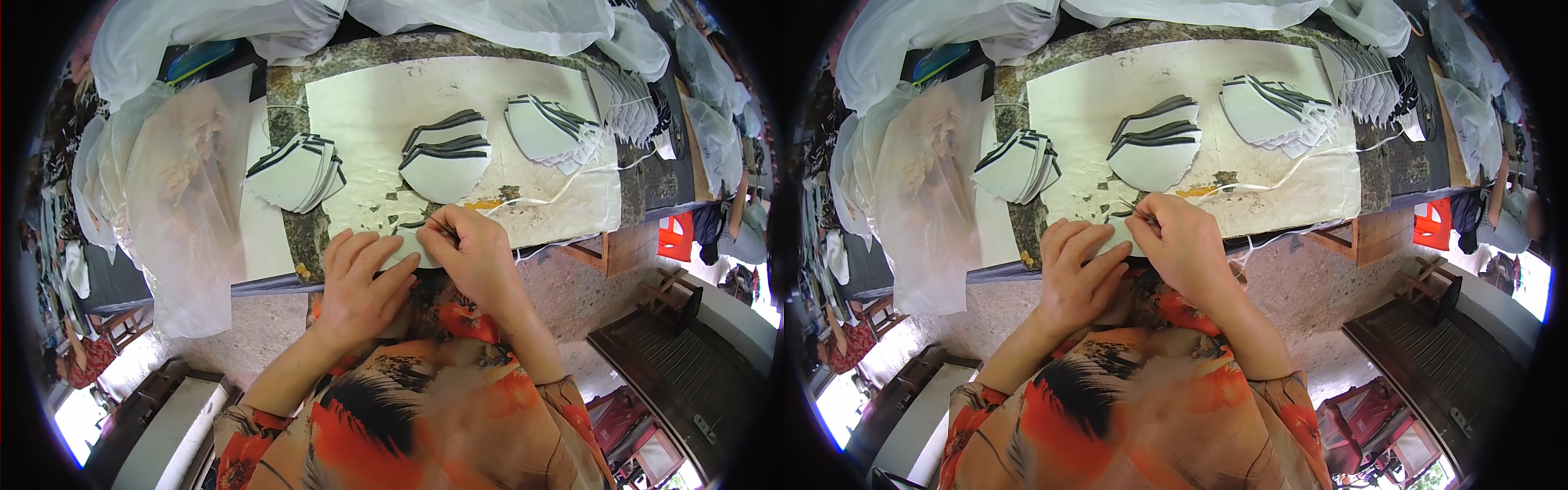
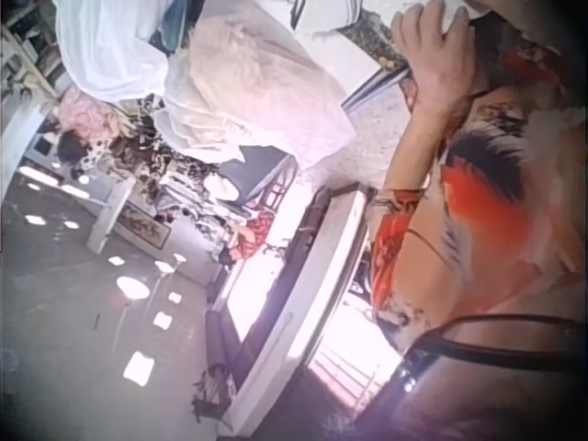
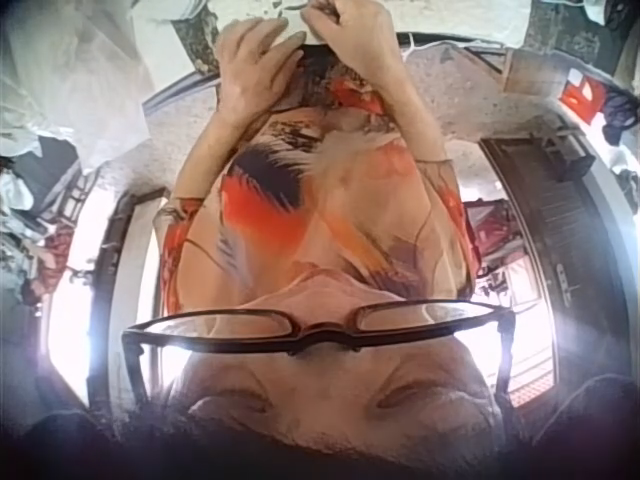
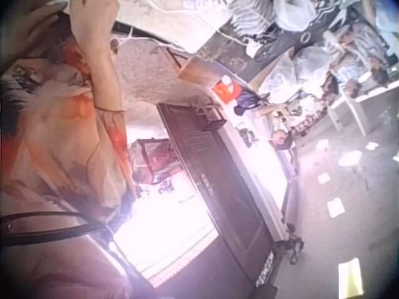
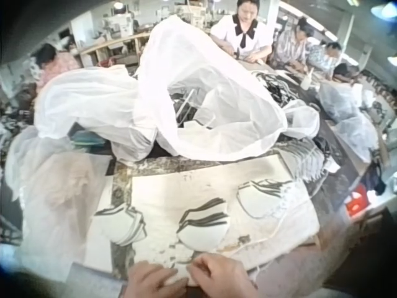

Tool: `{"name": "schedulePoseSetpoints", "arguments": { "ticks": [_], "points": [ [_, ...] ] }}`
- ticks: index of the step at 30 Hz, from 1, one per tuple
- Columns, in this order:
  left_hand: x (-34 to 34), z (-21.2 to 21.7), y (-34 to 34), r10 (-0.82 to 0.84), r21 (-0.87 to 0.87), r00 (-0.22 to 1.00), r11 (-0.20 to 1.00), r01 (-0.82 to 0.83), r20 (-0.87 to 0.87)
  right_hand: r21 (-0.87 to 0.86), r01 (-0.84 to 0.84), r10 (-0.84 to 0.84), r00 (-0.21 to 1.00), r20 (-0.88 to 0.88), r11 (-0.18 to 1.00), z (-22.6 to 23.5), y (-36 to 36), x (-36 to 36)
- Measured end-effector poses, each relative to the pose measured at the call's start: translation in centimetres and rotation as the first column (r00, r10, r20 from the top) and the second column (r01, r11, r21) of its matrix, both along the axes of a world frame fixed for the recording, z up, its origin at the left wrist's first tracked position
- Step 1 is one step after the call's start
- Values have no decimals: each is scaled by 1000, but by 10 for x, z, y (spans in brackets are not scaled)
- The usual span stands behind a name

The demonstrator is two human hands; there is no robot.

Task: Trimming excess material from shoe upper components using a small blade at a workbench.

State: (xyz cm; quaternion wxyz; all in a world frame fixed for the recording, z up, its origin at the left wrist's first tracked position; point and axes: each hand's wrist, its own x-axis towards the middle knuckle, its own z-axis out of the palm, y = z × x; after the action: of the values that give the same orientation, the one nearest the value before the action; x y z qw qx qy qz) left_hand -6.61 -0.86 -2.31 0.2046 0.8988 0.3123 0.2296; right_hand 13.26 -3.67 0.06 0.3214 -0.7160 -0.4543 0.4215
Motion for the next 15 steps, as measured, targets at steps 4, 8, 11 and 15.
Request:
{"name": "schedulePoseSetpoints", "arguments": {
  "ticks": [4, 8, 11, 15],
  "points": [
    [-1, 1, 1, 7, -40, 1000, 999, -8, -16, -38, -20, 17, 998, -62, 999, 2, 0, 6],
    [-3, -1, 0, -11, -31, 999, 999, 9, -47, -33, -39, 38, 999, -36, 999, 2, 1, 5],
    [-3, -1, 0, -12, -51, 999, 999, 10, -47, -38, -32, 31, 999, -15, 999, 2, 1, 2],
    [-2, 1, 0, 10, -68, 999, 998, -14, -51, -32, -42, 42, 999, 11, 999, 2, 2, 1]
  ]
}}
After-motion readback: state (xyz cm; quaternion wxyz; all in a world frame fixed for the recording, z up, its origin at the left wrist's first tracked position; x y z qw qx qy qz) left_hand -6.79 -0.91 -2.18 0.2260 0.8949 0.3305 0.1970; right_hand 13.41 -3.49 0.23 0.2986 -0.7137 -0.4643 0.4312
